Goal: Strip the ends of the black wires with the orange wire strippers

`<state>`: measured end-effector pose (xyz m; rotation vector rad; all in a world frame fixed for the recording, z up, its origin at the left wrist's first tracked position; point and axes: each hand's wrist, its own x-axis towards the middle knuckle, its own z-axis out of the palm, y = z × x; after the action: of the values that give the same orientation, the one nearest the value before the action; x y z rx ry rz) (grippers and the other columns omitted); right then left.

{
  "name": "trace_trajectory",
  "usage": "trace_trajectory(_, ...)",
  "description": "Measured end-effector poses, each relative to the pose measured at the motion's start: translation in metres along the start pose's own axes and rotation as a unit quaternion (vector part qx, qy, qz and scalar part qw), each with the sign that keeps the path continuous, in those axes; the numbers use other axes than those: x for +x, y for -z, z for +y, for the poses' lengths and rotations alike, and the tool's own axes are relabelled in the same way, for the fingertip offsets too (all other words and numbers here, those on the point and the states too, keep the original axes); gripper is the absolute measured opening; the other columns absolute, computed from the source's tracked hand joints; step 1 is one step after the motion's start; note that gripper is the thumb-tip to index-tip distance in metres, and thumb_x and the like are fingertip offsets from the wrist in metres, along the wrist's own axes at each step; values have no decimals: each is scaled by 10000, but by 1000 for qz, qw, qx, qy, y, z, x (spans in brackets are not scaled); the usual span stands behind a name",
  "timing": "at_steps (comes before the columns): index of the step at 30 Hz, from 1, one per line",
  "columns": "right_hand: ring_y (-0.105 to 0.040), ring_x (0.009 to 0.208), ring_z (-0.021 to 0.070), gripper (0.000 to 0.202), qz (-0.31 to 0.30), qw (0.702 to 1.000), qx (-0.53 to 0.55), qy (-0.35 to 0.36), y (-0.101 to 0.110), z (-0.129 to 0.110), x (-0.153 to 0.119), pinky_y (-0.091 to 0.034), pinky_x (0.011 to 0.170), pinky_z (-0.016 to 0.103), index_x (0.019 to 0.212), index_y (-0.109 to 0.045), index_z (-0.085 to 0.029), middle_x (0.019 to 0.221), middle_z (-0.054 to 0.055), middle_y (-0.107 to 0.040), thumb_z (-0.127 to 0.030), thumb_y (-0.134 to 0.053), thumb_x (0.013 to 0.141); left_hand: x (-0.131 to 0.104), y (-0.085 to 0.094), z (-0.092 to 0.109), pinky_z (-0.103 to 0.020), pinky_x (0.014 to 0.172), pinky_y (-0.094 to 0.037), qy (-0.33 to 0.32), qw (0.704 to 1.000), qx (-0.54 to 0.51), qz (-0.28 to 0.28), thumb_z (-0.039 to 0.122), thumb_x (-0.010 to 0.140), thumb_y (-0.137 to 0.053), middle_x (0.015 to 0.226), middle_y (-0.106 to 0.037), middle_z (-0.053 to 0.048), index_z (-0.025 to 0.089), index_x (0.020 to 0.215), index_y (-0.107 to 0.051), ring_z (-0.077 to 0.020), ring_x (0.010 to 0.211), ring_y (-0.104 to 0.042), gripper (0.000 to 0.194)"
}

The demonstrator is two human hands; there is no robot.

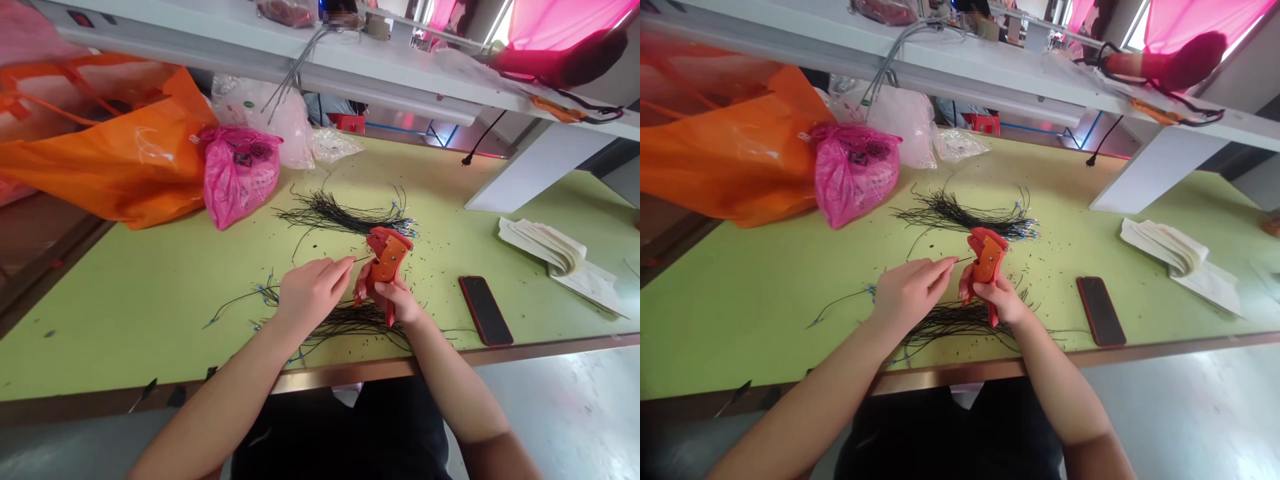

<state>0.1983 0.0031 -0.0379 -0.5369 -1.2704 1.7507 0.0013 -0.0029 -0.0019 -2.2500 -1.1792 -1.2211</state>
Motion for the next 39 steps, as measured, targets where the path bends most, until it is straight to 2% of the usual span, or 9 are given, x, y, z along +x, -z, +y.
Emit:
trace_trajectory(13, -605, 791, 184, 263, 3, 1000, -7, -19, -1, 1, 1, -538, 778, 326, 974, -679, -199, 865, 42, -624, -448, -707, 896, 0, 2, 7, -252, 517, -354, 14, 1000, 4, -1, 167, 977, -597, 577, -626, 40, 190, 966, -741, -103, 524, -576, 146)
trace_trajectory(21, -622, 785, 212, 310, 10, 999, -24, -31, 0, 3, 2, -559, 763, 359, 916, -678, -198, 817, 49, -624, -508, -681, 891, -1, 4, 12, -279, 498, -339, 15, 999, 19, -42, 162, 964, -605, 570, -579, 45, 199, 939, -735, -127, 523, -560, 138)
trace_trajectory(31, -658, 774, 231, 339, 59, 996, -32, -55, 2, 9, -2, -588, 757, 379, 890, -672, -205, 770, 44, -669, -536, -724, 840, -1, 4, 14, -272, 507, -367, 7, 999, -4, -33, 141, 963, -587, 588, -591, 41, 174, 955, -728, -122, 528, -552, 145)
trace_trajectory(35, -660, 755, 231, 308, 49, 997, -26, -51, 1, 7, -2, -592, 733, 381, 885, -691, -206, 751, 43, -662, -512, -717, 863, -1, 4, 14, -265, 522, -377, 12, 1000, -9, -27, 142, 963, -589, 593, -608, 40, 182, 958, -728, -118, 530, -555, 144)
trace_trajectory(39, -659, 738, 237, 388, 31, 998, -33, -53, -1, 4, -1, -594, 667, 367, 811, -670, -205, 693, 45, -630, -590, -701, 849, 0, 6, 15, -265, 517, -379, 13, 1000, -12, -16, 165, 976, -589, 572, -595, 45, 187, 943, -726, -118, 516, -555, 143)
